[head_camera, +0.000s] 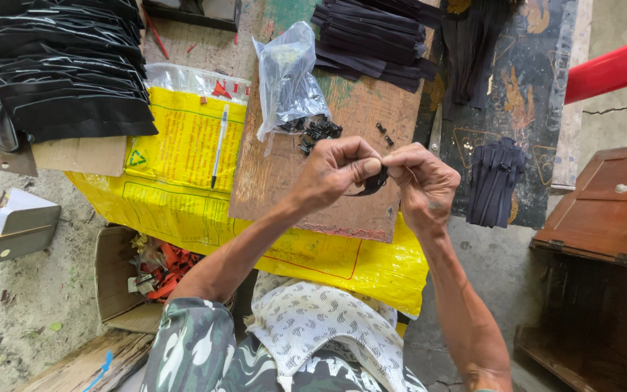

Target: The person attaches zipper sliders to the ends of black zipper tapes. They pick a slider, thread the tape teeth into it by hand, work the slider along to seat it, then set the finished zipper on a pile and start the next one.

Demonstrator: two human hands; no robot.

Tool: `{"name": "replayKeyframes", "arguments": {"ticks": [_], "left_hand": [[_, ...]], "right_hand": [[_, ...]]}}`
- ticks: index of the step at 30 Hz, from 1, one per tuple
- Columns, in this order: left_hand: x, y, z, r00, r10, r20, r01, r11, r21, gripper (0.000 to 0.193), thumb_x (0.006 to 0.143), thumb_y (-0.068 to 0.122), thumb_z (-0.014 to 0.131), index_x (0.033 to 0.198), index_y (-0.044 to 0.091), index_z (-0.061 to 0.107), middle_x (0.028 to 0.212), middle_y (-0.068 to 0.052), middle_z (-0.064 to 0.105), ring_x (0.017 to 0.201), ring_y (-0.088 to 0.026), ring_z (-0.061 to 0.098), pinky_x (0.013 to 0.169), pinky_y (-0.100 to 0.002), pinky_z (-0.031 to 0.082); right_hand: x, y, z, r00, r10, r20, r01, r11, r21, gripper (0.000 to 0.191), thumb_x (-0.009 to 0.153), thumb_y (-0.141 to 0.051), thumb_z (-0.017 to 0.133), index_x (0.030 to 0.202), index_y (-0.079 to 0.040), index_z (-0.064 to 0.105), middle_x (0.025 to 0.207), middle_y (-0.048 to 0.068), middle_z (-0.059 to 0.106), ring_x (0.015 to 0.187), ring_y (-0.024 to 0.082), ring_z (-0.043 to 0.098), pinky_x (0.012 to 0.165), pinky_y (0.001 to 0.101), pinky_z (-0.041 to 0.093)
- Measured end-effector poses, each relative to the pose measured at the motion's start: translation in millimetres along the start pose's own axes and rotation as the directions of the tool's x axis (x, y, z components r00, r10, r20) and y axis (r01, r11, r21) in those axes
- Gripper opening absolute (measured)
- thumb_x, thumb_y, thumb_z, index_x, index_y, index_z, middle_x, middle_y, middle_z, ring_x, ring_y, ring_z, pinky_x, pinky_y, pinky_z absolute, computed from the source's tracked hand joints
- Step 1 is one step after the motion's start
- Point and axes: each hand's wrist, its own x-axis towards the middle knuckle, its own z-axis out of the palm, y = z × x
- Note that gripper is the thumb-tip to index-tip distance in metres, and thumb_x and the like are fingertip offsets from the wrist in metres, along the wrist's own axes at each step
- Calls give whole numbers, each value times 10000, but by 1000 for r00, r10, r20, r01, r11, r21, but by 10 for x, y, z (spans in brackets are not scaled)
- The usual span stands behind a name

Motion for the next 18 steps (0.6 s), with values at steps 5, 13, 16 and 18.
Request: {"name": "replayKeyframes", "arguments": {"ticks": [5, 13, 16, 18], "left_hand": [[24, 102, -38, 997, -13, 71, 20, 995, -97, 238, 985, 239, 728, 1042, 8, 721, 848, -9, 696, 751, -76, 624, 686, -237, 533], [24, 62, -18, 998, -2, 59, 6, 997, -81, 232, 984, 251, 732, 990, 20, 713, 838, -2, 683, 768, -79, 627, 703, -240, 540], [32, 8, -7, 999, 29, 23, -27, 998, -48, 220, 992, 231, 741, 973, 14, 709, 840, 0, 670, 771, -72, 603, 697, -241, 534], [22, -12, 8, 1000, -7, -1, 7, 997, -77, 209, 983, 216, 740, 964, 10, 707, 821, 1, 669, 743, -72, 600, 665, -240, 526]], "right_hand": [[33, -113, 3, 1000, -2, 13, -1, 981, 194, 143, 988, 42, 695, 1089, -46, 643, 1024, 38, 657, 963, 99, 627, 873, 221, 530], [35, -61, 12, 997, -75, 28, 74, 996, 56, 83, 1005, 66, 665, 1034, -11, 654, 1005, 54, 653, 959, 113, 614, 860, 238, 519], [35, -48, 41, 993, -117, 32, 118, 993, -21, 79, 1031, 59, 650, 1008, -16, 636, 986, 43, 632, 942, 107, 602, 852, 231, 512], [35, -61, 60, 989, -140, 42, 144, 983, -110, 99, 1062, 47, 637, 998, -25, 617, 991, 38, 614, 918, 101, 595, 831, 215, 505]]}}
